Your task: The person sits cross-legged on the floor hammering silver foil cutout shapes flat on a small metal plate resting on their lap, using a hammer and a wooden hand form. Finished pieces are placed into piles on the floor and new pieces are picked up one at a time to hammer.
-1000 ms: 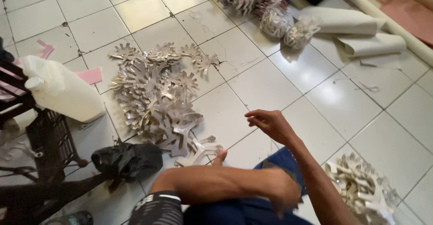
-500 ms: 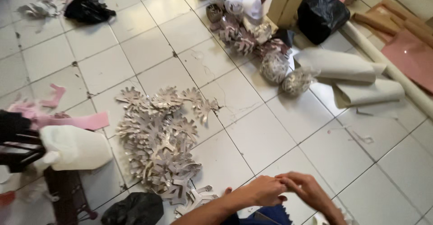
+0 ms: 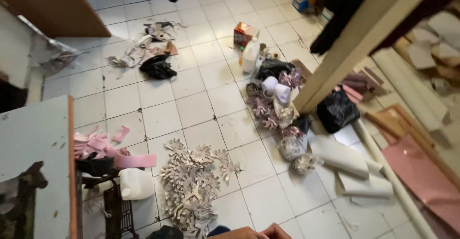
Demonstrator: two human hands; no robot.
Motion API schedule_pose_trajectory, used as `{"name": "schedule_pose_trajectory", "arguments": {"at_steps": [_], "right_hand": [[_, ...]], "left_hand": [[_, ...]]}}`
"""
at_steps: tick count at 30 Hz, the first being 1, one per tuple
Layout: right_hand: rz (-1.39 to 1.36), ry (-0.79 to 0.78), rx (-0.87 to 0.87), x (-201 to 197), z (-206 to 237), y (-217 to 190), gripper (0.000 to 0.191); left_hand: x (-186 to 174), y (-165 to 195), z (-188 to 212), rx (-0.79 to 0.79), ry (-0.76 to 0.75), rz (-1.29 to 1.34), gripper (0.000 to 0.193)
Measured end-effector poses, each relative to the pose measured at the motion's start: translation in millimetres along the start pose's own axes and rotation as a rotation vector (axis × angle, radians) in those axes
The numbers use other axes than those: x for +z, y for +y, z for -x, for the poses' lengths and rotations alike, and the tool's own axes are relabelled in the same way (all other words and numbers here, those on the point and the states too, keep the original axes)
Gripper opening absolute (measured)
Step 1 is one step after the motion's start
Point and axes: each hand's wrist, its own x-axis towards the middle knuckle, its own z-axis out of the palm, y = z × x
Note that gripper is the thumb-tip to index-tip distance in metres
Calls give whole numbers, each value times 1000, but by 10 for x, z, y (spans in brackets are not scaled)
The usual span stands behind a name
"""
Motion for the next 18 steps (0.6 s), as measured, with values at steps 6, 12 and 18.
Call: {"name": "schedule_pose_trajectory", "arguments": {"at_steps": [6, 12, 18], "right_hand": [[75, -327, -310, 402, -495, -2172, 23], [217, -583, -313, 723, -1463, -3736, 10], [-105, -615, -190, 885, -3075, -4668, 14]], "left_hand": [[-822, 1163, 148, -50, 323, -161, 23], [-1965, 2038, -284, 8, 494, -14, 17], [-3685, 2488, -1147, -39, 412, -191, 19]]}}
